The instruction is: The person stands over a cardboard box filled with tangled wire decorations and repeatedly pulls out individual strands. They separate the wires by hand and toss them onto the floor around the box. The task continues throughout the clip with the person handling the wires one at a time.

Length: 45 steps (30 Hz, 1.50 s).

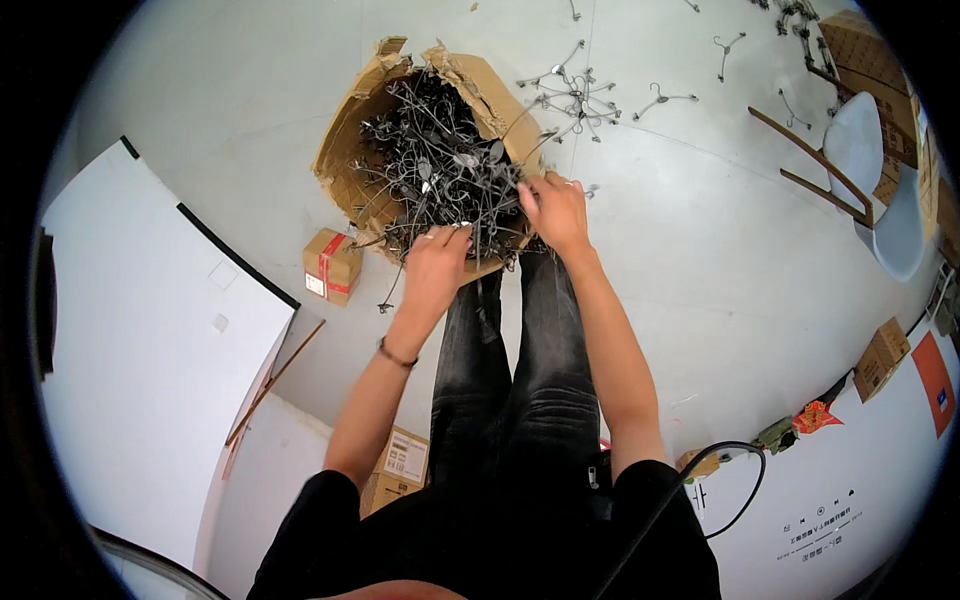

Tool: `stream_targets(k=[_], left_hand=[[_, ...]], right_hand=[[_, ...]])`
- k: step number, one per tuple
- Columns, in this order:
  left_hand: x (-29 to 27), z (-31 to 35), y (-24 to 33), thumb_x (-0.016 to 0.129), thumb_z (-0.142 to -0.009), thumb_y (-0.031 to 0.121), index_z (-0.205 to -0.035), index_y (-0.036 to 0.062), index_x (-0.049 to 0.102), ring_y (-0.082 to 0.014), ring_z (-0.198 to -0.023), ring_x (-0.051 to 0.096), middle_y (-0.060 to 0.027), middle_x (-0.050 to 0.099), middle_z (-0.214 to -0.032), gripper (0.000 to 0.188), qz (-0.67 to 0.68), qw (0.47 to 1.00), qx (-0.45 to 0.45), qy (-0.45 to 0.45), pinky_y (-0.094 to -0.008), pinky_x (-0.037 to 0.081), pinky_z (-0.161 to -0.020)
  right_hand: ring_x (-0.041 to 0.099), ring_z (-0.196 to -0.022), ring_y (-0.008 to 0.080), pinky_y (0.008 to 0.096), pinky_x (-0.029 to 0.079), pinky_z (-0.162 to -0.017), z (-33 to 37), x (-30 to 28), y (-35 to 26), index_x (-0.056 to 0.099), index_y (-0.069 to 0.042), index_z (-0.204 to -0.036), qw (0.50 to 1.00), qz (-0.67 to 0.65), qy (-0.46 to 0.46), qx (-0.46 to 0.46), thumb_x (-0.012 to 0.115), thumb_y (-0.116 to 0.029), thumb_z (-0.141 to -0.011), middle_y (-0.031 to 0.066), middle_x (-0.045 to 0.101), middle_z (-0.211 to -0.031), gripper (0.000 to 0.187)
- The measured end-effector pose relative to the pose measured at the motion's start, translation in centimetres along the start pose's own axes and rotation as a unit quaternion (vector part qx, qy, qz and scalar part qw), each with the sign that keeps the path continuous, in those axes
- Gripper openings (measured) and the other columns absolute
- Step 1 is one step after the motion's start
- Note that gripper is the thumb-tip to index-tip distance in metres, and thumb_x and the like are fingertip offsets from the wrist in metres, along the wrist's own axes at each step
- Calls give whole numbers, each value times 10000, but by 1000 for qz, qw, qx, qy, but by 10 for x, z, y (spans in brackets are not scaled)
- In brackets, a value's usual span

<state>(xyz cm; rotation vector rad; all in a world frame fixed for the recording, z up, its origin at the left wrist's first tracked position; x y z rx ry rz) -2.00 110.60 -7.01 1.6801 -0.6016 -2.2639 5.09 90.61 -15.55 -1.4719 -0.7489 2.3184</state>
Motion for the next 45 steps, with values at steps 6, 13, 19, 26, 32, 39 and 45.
stream_targets(k=[6, 13, 19, 26, 32, 39, 45], left_hand=[[-4, -17, -18, 691, -840, 70, -918, 45, 677, -324, -813, 618, -108, 654, -837, 83, 17, 997, -64, 40, -425, 498, -727], [-10, -23, -28, 674, -893, 122, -903, 34, 671, -327, -790, 643, -134, 652, -832, 89, 15, 992, -114, -44, -434, 508, -699], [-34, -19, -9, 719, -889, 255, -771, 44, 690, -339, -686, 632, -124, 641, -725, 244, 17, 994, -105, -9, -443, 490, -605], [11, -19, 18, 605, -928, 125, -747, -8, 631, -416, -706, 650, -228, 653, -757, 227, 58, 985, -147, -71, -508, 513, -650], [-18, 0, 77, 590, -878, 68, -844, 24, 619, -360, -757, 668, -157, 658, -791, 62, 51, 987, -128, -89, -485, 527, -659], [71, -14, 26, 559, -850, 48, -800, -9, 627, -425, -761, 676, -238, 670, -771, 102, 112, 970, -170, -134, -526, 538, -703], [-52, 2, 98, 587, -773, 14, -851, -2, 627, -393, -668, 681, -217, 685, -779, 90, 97, 972, -164, -139, -465, 562, -640]], right_hand=[[680, -793, 378, 471, 514, -712, 6, -34, -28, 696, -66, -952, 986, -60, -115, 109, 631, -401, -952, 141, 700, -836, 341], [646, -714, 365, 447, 500, -675, 15, 14, 23, 671, -32, -859, 997, -38, -43, 49, 634, -517, -923, 145, 672, -741, 491], [587, -630, 364, 430, 465, -626, 17, -58, -5, 618, -15, -660, 997, -46, -5, 60, 672, -358, -929, 137, 612, -653, 439], [589, -657, 408, 470, 457, -613, 20, -13, 56, 615, -6, -648, 987, 29, 2, 159, 579, -351, -983, 169, 626, -693, 482], [572, -619, 387, 493, 445, -594, 54, -110, 33, 593, -18, -643, 993, 65, 25, 96, 620, -261, -961, 157, 584, -664, 401], [555, -595, 410, 499, 427, -577, 44, -6, 113, 579, 11, -634, 987, 101, -35, 117, 543, -388, -1001, 203, 587, -646, 543], [500, -511, 391, 477, 390, -531, 51, -122, 22, 532, -5, -538, 990, 87, -36, 110, 597, -372, -976, 198, 520, -545, 576]])
Point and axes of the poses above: each hand's wrist, its own z-axis away from the middle knuckle, its own x-axis out of the palm, y = z × x, the point moved 2 cm from there along -z, towards the middle knuckle
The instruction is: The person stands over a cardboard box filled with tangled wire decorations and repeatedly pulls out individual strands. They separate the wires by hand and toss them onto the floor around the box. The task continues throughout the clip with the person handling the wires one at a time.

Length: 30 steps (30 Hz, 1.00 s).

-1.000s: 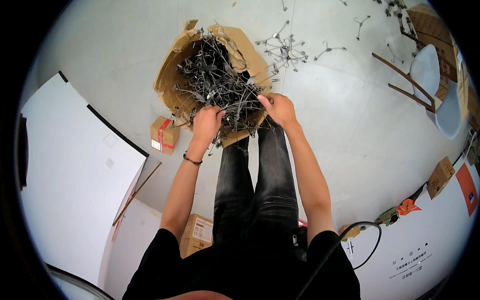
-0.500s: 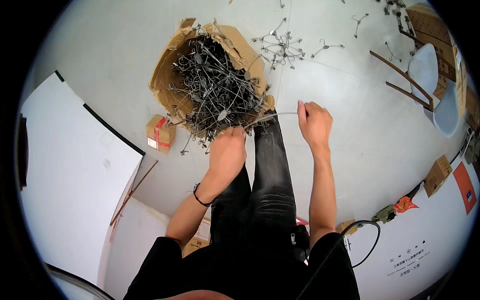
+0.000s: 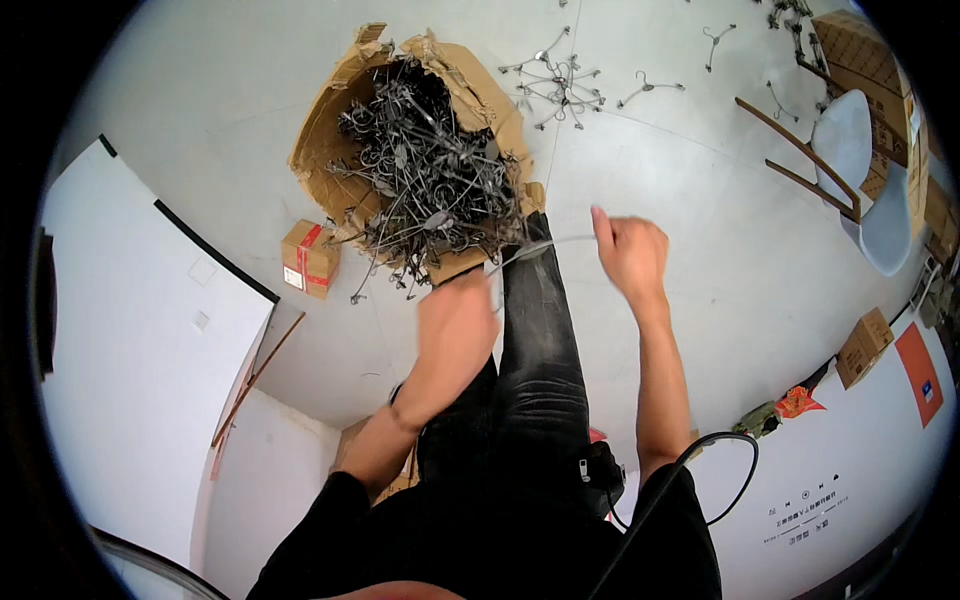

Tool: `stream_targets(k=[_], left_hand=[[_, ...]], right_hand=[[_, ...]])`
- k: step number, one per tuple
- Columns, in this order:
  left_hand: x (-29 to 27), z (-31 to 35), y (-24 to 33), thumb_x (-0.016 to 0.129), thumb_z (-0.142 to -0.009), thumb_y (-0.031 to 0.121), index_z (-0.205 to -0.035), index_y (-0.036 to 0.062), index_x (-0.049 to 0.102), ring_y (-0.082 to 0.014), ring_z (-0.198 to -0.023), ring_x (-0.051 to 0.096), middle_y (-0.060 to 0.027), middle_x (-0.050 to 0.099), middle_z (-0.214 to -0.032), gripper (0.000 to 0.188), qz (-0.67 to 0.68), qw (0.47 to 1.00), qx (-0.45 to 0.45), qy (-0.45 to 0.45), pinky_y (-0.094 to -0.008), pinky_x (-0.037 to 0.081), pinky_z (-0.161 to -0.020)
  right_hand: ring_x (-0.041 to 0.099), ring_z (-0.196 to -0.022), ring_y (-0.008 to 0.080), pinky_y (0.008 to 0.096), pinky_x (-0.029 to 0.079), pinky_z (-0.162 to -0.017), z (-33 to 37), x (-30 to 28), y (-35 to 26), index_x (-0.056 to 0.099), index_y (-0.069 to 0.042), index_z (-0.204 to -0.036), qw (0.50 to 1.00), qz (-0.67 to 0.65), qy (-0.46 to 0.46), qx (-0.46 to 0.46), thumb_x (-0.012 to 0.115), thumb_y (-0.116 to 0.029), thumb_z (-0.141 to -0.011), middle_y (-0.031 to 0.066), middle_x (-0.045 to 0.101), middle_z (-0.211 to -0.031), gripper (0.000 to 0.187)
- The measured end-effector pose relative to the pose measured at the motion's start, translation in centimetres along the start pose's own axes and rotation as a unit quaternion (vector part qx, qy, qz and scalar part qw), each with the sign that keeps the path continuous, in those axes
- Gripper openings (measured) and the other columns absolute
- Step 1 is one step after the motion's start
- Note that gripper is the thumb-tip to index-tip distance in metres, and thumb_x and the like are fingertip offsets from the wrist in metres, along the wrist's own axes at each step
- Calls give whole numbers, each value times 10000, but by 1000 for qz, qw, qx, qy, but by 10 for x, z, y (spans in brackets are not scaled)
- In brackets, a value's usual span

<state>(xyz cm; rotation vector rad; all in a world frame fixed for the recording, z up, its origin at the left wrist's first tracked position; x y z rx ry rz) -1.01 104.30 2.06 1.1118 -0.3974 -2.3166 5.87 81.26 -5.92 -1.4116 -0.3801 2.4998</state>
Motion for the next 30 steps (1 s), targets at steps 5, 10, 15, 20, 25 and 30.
stream_targets(k=[5, 10, 15, 20, 25, 30], left_hand=[[24, 24, -1, 583, -818, 8, -826, -4, 616, -414, -686, 671, -228, 663, -740, 36, 85, 996, 1, -15, -506, 531, -618], [47, -3, 20, 569, -856, 20, -827, -41, 611, -411, -669, 672, -233, 652, -692, 79, 75, 996, 2, -57, -484, 541, -616], [-48, 73, 21, 601, -919, 83, -852, 36, 604, -385, -639, 657, -175, 646, -698, 82, 52, 995, -38, -70, -491, 505, -562], [39, 35, -59, 563, -930, 112, -849, 45, 645, -436, -679, 640, -214, 650, -709, 134, 52, 997, -55, -27, -533, 503, -619], [-58, 66, -60, 573, -949, 130, -835, 39, 669, -430, -694, 637, -216, 639, -709, 176, 82, 995, -56, 21, -517, 487, -616], [-113, 133, -55, 584, -942, 143, -834, 30, 655, -448, -699, 628, -228, 642, -723, 171, 86, 988, -125, 3, -540, 484, -645]], right_hand=[[492, -495, 396, 485, 385, -520, 7, 10, 6, 532, 1, -523, 998, 13, 4, 58, 594, -349, -972, 198, 520, -538, 573], [509, -517, 414, 481, 399, -530, -5, 19, 41, 574, 8, -567, 996, 27, -28, 86, 557, -384, -992, 208, 549, -570, 579], [492, -508, 418, 478, 387, -520, 66, -60, -34, 558, 13, -579, 999, -17, -34, 27, 589, -347, -986, 200, 518, -554, 544], [567, -535, 413, 501, 442, -551, 43, 51, -15, 647, -27, -595, 999, 5, -40, 36, 595, -351, -973, 214, 571, -575, 500], [570, -525, 408, 492, 454, -537, 65, -22, -96, 627, -26, -568, 997, -29, -67, 19, 613, -360, -962, 200, 585, -563, 517], [602, -544, 390, 500, 458, -526, 116, -61, -151, 627, -31, -589, 994, -52, -41, -85, 626, -347, -952, 200, 624, -617, 482]])
Point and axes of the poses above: each hand's wrist, its own z-axis away from the middle knuckle, its own x-axis out of the palm, y = z × x, the point moved 2 cm from there along -z, towards the middle knuckle
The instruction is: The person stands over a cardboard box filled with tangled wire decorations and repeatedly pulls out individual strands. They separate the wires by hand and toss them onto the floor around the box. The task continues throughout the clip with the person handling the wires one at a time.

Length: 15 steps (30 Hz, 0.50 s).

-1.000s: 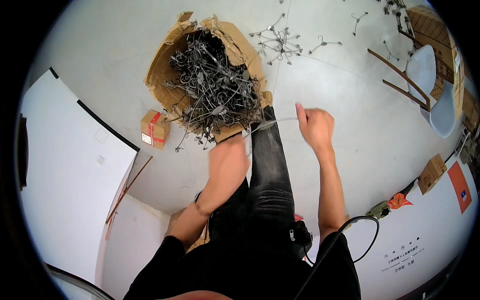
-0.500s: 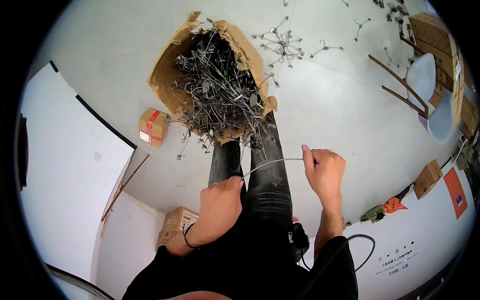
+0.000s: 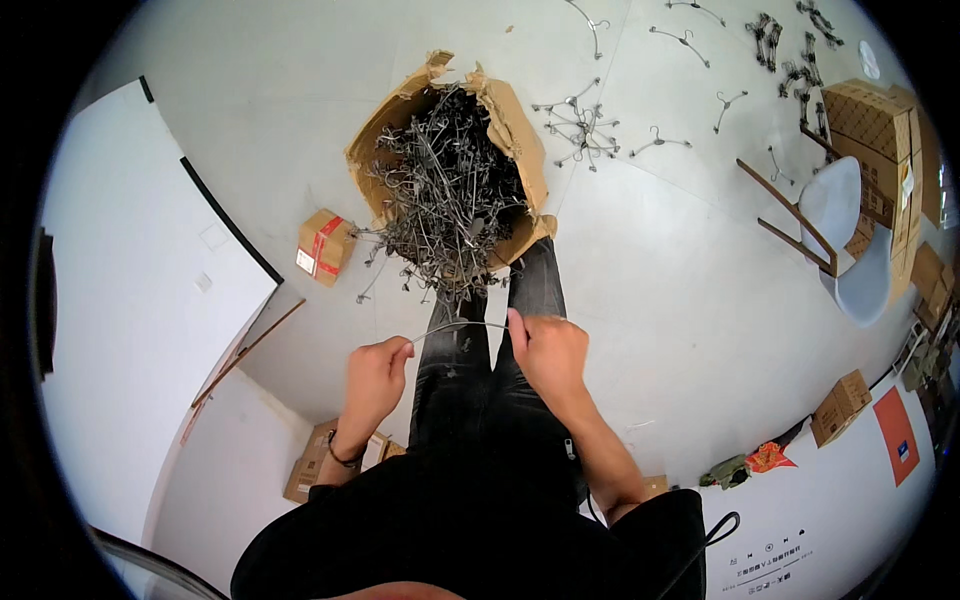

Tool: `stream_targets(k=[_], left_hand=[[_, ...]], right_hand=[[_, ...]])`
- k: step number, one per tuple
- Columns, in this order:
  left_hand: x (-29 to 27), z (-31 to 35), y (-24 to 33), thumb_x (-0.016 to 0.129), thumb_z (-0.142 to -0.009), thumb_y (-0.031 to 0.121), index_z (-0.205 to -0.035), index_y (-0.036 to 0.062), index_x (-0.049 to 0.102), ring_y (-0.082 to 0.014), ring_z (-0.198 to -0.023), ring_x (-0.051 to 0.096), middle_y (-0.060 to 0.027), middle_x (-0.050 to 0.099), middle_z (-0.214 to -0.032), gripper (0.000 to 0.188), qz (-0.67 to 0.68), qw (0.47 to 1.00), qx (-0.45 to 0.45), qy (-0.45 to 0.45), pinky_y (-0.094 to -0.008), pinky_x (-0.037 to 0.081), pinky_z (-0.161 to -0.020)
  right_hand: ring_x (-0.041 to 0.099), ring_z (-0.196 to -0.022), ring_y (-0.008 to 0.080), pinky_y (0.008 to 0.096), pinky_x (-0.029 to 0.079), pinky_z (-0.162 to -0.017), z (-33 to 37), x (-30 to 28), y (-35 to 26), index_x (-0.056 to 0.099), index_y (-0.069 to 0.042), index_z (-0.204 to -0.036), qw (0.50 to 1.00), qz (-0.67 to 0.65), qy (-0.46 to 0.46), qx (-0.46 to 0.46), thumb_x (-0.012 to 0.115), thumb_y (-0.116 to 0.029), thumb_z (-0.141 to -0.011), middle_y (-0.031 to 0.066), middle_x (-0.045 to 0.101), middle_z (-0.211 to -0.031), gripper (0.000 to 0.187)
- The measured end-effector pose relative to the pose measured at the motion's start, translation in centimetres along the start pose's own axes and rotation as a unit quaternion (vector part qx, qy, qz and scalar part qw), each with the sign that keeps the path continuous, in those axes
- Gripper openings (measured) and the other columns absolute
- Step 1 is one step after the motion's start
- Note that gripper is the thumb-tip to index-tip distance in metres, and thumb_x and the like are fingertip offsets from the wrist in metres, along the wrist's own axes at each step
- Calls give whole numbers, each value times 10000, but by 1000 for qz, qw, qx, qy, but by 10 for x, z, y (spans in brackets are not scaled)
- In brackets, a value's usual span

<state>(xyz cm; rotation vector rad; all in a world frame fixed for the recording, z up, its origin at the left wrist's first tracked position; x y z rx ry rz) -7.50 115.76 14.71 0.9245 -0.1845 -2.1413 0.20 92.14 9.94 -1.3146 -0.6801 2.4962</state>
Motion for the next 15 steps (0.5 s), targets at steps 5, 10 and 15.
stream_targets(k=[5, 10, 15], left_hand=[[100, -75, -98, 574, -953, 166, -846, 28, 664, -447, -710, 629, -220, 651, -739, 196, -40, 996, 56, 54, -535, 484, -645], [8, -18, -19, 580, -958, 180, -825, 33, 654, -434, -710, 636, -217, 642, -722, 212, -17, 997, 50, 64, -517, 488, -633], [46, 31, -70, 576, -963, 187, -819, 37, 649, -436, -703, 637, -220, 640, -716, 220, 50, 999, -1, 14, -515, 489, -631]], right_hand=[[628, -574, 398, 516, 473, -539, -40, 126, 58, 649, -45, -602, 998, 45, -27, 36, 624, -332, -954, 215, 638, -648, 455], [661, -619, 398, 492, 517, -570, -26, 7, -12, 677, -45, -610, 998, 53, -31, 23, 585, -363, -971, 202, 643, -630, 490], [662, -605, 393, 487, 537, -589, 16, 42, -7, 662, -48, -593, 990, 81, -107, -36, 587, -380, -965, 175, 655, -627, 504]])
Point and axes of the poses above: each hand's wrist, its own z-axis away from the middle knuckle, its own x-axis out of the palm, y = z × x, the point moved 2 cm from there along -z, towards the middle knuckle
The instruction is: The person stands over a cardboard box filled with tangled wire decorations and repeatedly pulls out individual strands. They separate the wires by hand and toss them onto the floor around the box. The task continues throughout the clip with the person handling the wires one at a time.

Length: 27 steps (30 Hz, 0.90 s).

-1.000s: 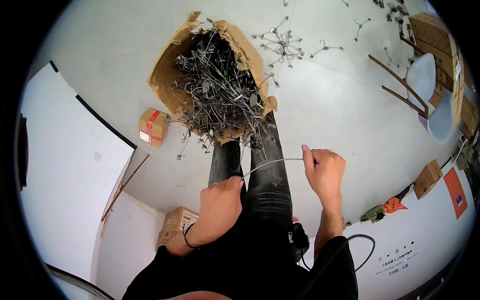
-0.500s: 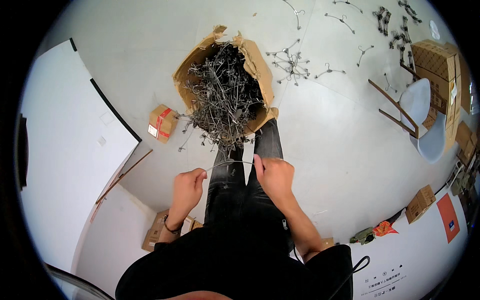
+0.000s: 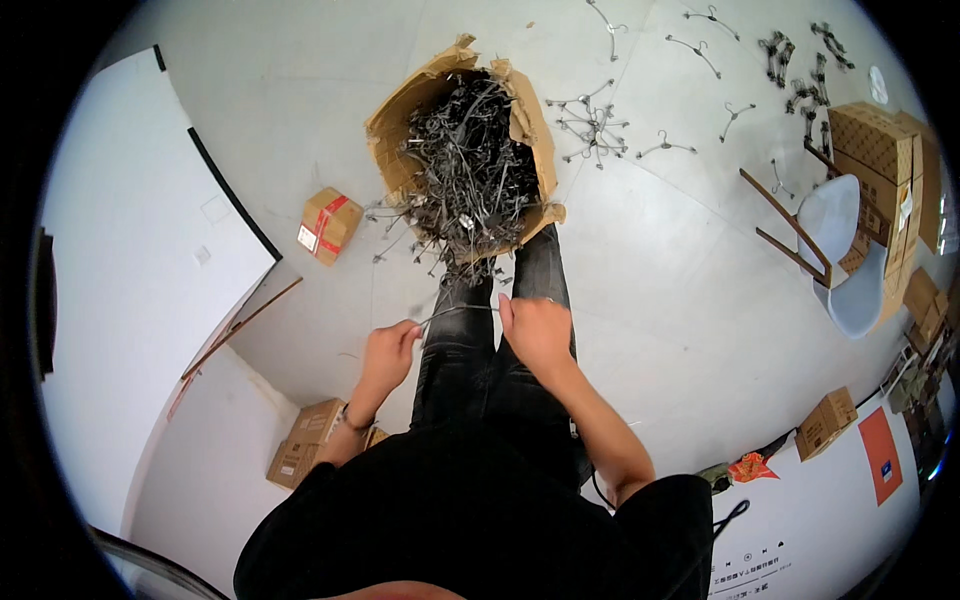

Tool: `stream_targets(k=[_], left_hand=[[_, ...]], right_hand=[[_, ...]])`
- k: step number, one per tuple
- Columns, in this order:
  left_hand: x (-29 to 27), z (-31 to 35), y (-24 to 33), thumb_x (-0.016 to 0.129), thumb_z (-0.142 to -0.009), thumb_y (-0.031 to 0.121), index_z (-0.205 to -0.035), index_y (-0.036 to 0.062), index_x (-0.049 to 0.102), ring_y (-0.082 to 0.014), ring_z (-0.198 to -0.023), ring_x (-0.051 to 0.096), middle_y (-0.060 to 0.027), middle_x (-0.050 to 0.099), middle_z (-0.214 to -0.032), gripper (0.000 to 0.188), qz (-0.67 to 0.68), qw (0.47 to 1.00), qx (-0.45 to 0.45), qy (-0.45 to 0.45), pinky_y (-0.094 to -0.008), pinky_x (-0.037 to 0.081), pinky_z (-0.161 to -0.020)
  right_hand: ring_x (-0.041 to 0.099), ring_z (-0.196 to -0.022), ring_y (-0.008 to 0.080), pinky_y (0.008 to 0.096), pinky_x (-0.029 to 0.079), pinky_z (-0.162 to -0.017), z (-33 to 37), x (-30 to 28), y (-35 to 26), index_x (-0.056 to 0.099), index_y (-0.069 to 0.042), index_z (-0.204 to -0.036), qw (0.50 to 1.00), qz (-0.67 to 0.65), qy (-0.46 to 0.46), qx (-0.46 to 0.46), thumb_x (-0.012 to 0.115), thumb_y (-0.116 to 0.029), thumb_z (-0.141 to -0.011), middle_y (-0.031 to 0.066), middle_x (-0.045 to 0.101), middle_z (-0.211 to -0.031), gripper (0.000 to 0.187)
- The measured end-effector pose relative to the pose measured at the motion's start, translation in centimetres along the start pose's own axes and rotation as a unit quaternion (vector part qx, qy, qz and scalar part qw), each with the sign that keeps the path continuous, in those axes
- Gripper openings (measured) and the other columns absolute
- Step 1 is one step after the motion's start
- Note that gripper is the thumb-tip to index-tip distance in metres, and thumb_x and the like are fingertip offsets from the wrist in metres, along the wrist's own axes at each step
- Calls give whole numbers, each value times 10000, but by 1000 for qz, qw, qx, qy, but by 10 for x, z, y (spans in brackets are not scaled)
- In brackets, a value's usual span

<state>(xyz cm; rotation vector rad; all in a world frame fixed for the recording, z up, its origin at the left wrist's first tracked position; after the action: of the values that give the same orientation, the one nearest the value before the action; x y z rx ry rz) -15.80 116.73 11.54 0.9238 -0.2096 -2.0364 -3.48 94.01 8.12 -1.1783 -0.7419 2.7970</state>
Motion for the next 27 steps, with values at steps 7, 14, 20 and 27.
stream_targets(k=[7, 14, 20, 27], left_hand=[[25, -1, 8, 570, -951, 128, -801, 15, 604, -422, -648, 628, -216, 624, -663, 191, -60, 996, 45, 52, -504, 498, -604], [57, 16, 0, 601, -906, 80, -811, 10, 608, -400, -644, 642, -196, 640, -694, 119, -91, 988, 112, 55, -481, 513, -589], [114, -34, -1, 573, -857, 41, -804, 3, 630, -370, -684, 681, -195, 671, -737, 86, -131, 985, 48, 104, -455, 549, -607], [91, -71, 8, 569, -782, -3, -793, -9, 650, -381, -696, 685, -203, 675, -722, 82, -103, 987, 21, 121, -474, 551, -631]], right_hand=[[683, -851, 396, 498, 541, -723, -47, 42, 46, 680, -10, -900, 999, -13, 6, 47, 590, -403, -955, 195, 697, -889, 406], [669, -957, 450, 495, 558, -834, -133, 75, 3, 663, 39, -1084, 996, 32, -34, 81, 640, -587, -904, 320, 589, -1147, 652], [705, -958, 416, 494, 574, -809, -182, 118, 35, 695, 31, -1046, 988, 87, -81, 95, 550, -560, -961, 288, 682, -1046, 615], [714, -753, 404, 507, 572, -705, -210, 80, 38, 725, -44, -804, 974, 204, -28, -93, 507, -298, -986, 206, 715, -809, 382]])
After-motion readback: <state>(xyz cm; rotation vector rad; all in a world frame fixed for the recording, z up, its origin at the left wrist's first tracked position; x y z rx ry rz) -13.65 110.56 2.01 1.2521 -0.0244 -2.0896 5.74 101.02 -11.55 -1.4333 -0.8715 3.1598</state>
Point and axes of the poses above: each hand's wrist, its own z-axis away from the middle knuckle, its own x-axis out of the palm, y = z × x, the point moved 2 cm from there along -z, towards the middle knuckle
